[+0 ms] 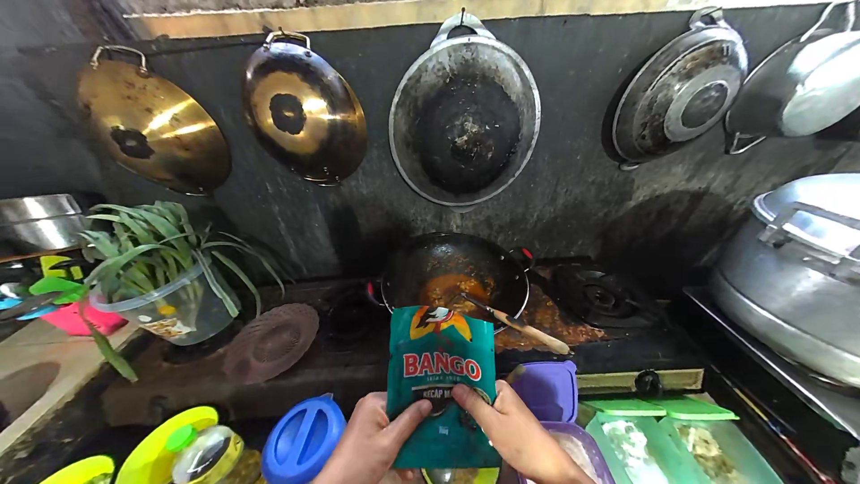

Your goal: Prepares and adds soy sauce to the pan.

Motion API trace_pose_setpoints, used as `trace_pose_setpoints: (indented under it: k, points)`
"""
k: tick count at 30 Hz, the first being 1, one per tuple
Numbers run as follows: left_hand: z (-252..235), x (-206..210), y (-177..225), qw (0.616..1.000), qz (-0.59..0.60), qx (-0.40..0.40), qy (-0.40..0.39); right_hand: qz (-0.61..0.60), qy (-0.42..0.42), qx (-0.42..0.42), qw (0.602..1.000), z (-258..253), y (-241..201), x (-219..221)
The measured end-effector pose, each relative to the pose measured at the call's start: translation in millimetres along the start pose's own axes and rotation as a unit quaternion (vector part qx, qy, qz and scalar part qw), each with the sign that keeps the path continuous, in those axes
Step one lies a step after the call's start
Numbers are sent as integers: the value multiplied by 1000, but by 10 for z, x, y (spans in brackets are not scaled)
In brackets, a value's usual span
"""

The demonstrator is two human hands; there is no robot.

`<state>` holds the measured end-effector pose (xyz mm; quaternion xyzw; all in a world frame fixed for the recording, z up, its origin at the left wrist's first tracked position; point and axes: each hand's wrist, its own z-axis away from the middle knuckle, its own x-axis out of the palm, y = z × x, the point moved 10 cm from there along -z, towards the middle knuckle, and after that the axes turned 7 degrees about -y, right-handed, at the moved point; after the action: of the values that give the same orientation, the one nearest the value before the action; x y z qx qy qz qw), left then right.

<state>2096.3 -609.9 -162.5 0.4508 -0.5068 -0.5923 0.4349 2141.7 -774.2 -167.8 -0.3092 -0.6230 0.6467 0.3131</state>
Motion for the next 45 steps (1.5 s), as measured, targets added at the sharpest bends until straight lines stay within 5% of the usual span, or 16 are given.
trace_pose_setpoints:
  k: [7,14,20,27,37,41,45]
  points:
    - [-36,-38,100,992,-75,71,77,-54,4,-32,998,44,-19,-70]
    - [16,-27,237,977,-144,111,108,-59,-77,-94,991,93,-174,-93]
    - [85,-88,305,975,-140,115,130,-5,-1,-96,995,74,-135,-249]
    - [142,-58,288,961,-198,125,146,-139,-168,-76,973,144,-102,71]
    - [139,40,206,991,-59,90,83,-60,1,-29,998,86,52,-63]
    - [95,113,112,996,-54,71,4,-117,-105,-61,986,108,23,41]
    - [147,158,143,996,-60,64,15,-135,-166,-40,976,147,22,125]
